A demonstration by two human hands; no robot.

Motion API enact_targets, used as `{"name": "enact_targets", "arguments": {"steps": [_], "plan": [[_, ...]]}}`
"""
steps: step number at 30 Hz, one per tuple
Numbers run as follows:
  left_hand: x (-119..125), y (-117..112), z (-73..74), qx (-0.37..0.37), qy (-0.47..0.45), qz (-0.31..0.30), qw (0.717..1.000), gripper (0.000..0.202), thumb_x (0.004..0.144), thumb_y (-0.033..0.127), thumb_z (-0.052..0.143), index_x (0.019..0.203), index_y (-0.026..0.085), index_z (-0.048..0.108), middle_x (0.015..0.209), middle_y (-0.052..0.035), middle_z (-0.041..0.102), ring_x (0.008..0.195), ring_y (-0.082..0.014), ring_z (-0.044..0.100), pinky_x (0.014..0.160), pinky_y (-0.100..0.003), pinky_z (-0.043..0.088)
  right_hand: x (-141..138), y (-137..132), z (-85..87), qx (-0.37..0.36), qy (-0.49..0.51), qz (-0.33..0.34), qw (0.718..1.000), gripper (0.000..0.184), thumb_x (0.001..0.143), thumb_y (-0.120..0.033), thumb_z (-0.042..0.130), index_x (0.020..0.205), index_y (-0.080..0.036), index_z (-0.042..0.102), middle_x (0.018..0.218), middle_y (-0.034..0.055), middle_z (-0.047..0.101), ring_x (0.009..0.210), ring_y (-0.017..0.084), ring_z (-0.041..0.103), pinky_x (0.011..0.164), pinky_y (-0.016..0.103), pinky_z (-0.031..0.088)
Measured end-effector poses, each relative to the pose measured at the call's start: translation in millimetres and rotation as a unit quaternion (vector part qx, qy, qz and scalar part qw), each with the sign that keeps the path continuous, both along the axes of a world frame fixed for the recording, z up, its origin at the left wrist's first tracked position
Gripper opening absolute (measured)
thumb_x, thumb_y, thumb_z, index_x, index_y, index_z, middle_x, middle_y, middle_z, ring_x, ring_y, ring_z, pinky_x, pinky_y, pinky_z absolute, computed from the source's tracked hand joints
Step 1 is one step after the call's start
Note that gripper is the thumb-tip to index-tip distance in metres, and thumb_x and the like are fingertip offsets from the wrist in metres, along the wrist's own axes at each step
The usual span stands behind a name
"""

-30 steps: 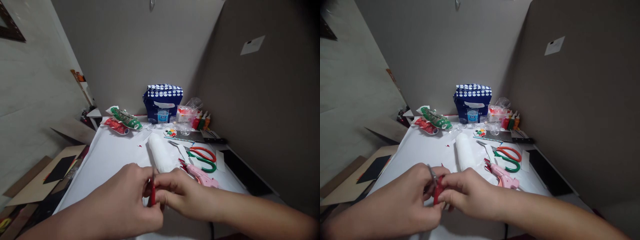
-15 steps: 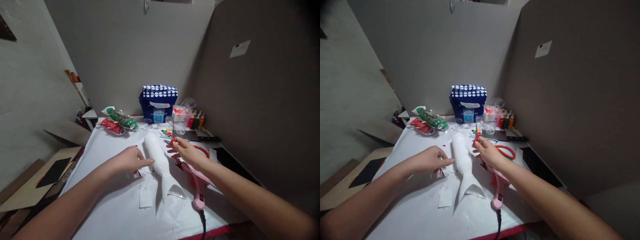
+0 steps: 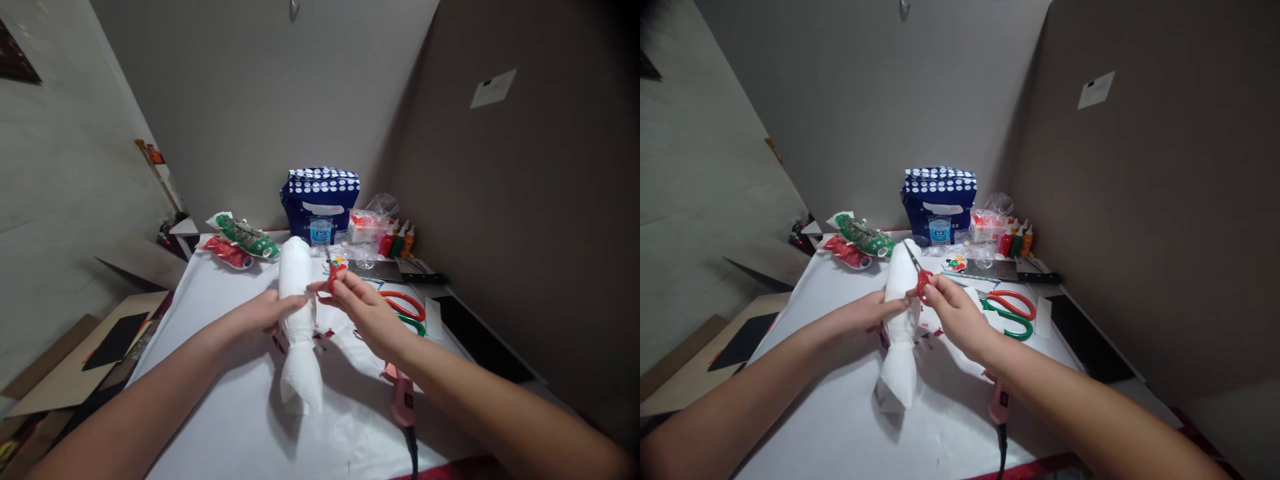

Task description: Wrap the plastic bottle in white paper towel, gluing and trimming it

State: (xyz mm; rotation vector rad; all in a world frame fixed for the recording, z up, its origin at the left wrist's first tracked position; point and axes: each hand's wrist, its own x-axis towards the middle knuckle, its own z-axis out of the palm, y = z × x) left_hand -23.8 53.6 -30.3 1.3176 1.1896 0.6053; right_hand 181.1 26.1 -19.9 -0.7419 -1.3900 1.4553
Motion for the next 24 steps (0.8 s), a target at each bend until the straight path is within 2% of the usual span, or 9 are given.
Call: {"name": "enact_targets", "arguments": {"steps": [2,4,6,10,12,14,17,21,24], "plan": [[-1.0,-5.5,14.2,-0.015,-0.04,-0.008,0.999,0.042,0.071,0.053,0.069,0.08,0.012,0.068,0.06,-0.0049,0.066,0.046,-0.0154,0.052,0.046,-0.025,0.037,4.6,0.9,4.4,0.002,0.044,-0.013,0.999,0.02,0.092,-0.044,0.057,0.094,-0.024,0.058,0.115,0.0043,0.065,0.113,0.02,0.056,0.099,0.038,0.041],[1.0,-12.9,27.9,-0.032,-0.102,-0.017,0.994,0.046,0.072,0.055,0.061,0.092,0.015,0.068,0.077,-0.0068,0.072,0.067,-0.0213,0.064,0.062,-0.028,0.048,7.6,2.3,5.5,-0.009,0.083,-0.024,0.996,0.015,0.094,-0.041,0.056,0.099,-0.027,0.057,0.128,0.0027,0.058,0.12,0.018,0.052,0.1,0.037,0.04],[4.8,-19.2,35.6,-0.061,-0.148,-0.035,0.986,0.052,0.069,0.056,0.055,0.099,0.015,0.067,0.085,-0.0086,0.073,0.078,-0.0252,0.066,0.071,-0.033,0.051,7.5,2.1,4.0,-0.038,0.11,-0.012,0.993,0.012,0.093,-0.038,0.057,0.098,-0.026,0.056,0.131,0.0027,0.055,0.119,0.018,0.052,0.098,0.036,0.041],[11.2,-24.7,28.8,-0.112,-0.163,-0.075,0.978,0.056,0.067,0.056,0.049,0.094,0.011,0.069,0.078,-0.0119,0.072,0.072,-0.0272,0.066,0.07,-0.037,0.051,1.7,-2.6,-0.6,-0.1,0.142,0.05,0.984,0.012,0.091,-0.035,0.06,0.094,-0.024,0.055,0.1,0.0014,0.06,0.089,0.015,0.06,0.078,0.032,0.048],[13.3,-25.8,21.2,-0.103,-0.144,-0.092,0.98,0.051,0.067,0.053,0.052,0.091,0.011,0.069,0.077,-0.0115,0.072,0.07,-0.026,0.066,0.068,-0.036,0.051,-0.1,-4.8,-2.1,-0.116,0.149,0.061,0.98,0.013,0.089,-0.033,0.063,0.091,-0.024,0.054,0.085,-0.0018,0.056,0.073,0.012,0.056,0.067,0.027,0.046],[16.3,-27.8,16.7,-0.078,-0.118,-0.095,0.985,0.045,0.068,0.051,0.059,0.087,0.011,0.069,0.073,-0.0102,0.071,0.063,-0.0233,0.064,0.063,-0.033,0.05,-0.6,-6.6,-3.1,-0.123,0.15,0.058,0.979,0.015,0.086,-0.03,0.066,0.088,-0.023,0.053,0.079,-0.0034,0.052,0.068,0.011,0.052,0.063,0.025,0.044],[23.7,-33.2,18.8,-0.042,-0.093,-0.084,0.991,0.04,0.07,0.046,0.071,0.091,0.011,0.068,0.076,-0.0088,0.071,0.066,-0.0217,0.064,0.063,-0.031,0.049,-1.3,-11.4,-3.8,-0.117,0.151,0.032,0.981,0.015,0.085,-0.029,0.068,0.09,-0.023,0.055,0.085,-0.0024,0.053,0.077,0.013,0.053,0.07,0.026,0.044],[31.6,-39.5,27.9,0.07,-0.102,-0.105,0.987,0.051,0.071,0.036,0.077,0.117,0.02,0.063,0.115,-0.0077,0.068,0.108,-0.0273,0.06,0.093,-0.035,0.046,-3.0,-22.3,-1.5,-0.04,0.134,-0.034,0.99,0.014,0.085,-0.028,0.07,0.091,-0.025,0.057,0.113,-0.0005,0.055,0.099,0.014,0.052,0.086,0.026,0.041],[30.0,-38.9,30.2,0.1,-0.134,-0.093,0.981,0.049,0.072,0.034,0.076,0.118,0.02,0.064,0.117,-0.0079,0.069,0.107,-0.0288,0.062,0.092,-0.037,0.047,1.2,-24.5,2.2,-0.022,0.115,-0.039,0.992,0.011,0.087,-0.031,0.067,0.087,-0.024,0.058,0.124,0.0008,0.054,0.113,0.017,0.05,0.094,0.029,0.038]]}}
